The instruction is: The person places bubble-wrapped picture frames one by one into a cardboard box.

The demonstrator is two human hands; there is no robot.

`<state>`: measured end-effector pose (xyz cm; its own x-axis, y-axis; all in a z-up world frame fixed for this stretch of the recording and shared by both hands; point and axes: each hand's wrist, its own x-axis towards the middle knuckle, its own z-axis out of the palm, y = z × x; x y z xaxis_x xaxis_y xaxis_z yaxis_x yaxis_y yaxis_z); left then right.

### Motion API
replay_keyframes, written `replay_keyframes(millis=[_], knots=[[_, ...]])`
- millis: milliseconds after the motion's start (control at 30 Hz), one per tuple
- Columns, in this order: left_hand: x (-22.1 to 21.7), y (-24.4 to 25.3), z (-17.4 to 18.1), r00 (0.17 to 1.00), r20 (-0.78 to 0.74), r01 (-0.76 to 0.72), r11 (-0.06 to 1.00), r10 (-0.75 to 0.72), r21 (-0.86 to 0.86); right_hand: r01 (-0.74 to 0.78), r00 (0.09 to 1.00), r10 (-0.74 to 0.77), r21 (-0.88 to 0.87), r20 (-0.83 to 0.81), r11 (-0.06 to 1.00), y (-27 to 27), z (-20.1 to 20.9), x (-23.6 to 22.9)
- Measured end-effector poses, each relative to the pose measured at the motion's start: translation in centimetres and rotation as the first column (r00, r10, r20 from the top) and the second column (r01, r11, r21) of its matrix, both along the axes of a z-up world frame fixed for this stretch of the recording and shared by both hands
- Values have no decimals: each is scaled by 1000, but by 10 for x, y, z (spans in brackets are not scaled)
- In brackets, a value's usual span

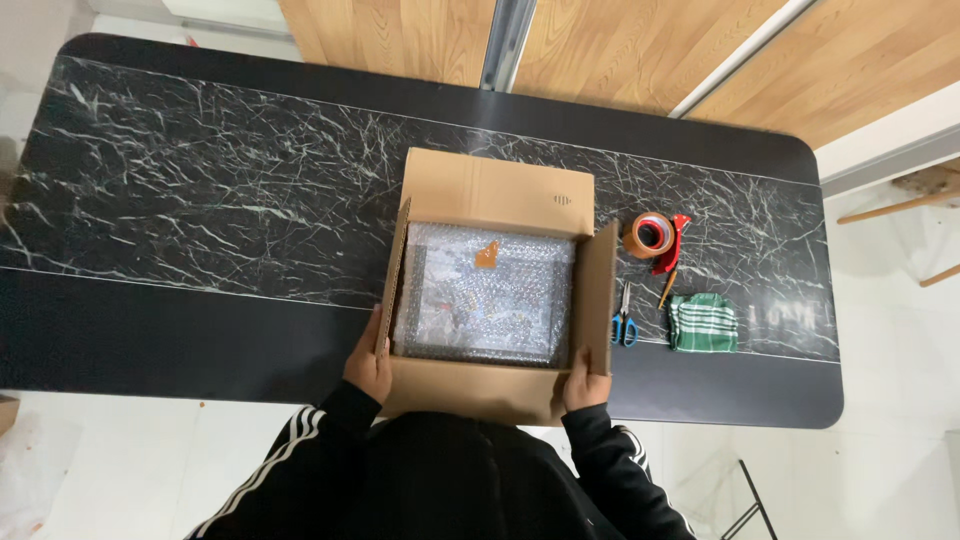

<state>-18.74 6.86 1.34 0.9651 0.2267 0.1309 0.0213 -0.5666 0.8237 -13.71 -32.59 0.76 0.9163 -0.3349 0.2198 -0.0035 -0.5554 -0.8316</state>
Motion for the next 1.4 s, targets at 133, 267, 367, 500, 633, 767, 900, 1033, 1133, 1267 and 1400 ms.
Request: replay_keyframes(millis=[133,267,367,500,633,767,900,1033,1133,1267,1400], knots=[[-13,-6,-10,999,34,-7,999,5,41,-54,995,52,-16,-80,998,3,8,3],[-8,3,2,991,96,83,995,-89,59,-151,987,157,-143,34,978,3,20,8],[-5,28,-28,976,139,159,985,-167,64,-212,964,241,-219,112,952,4,19,6],[11,32,2,955,172,227,970,-239,88,-232,955,270,-257,124,938,9,26,3],[25,15,16,929,209,271,945,-307,182,-311,945,326,-371,-23,875,11,34,4],[26,-4,22,973,84,189,950,-216,249,-417,905,404,-469,-133,779,3,33,5],[20,-3,11,978,76,159,935,-192,319,-384,911,395,-597,-119,704,3,29,7],[8,11,-1,928,199,215,891,-314,401,-387,884,466,-631,-46,672,-9,23,13],[-5,37,5,836,225,347,801,-500,487,-532,813,572,-538,-108,654,-26,28,20],[-20,67,4,723,87,499,605,-685,620,-798,597,755,-295,-272,525,-53,59,27],[-13,83,-42,705,101,430,536,-702,726,-857,484,803,-375,-347,355,-87,51,53]])
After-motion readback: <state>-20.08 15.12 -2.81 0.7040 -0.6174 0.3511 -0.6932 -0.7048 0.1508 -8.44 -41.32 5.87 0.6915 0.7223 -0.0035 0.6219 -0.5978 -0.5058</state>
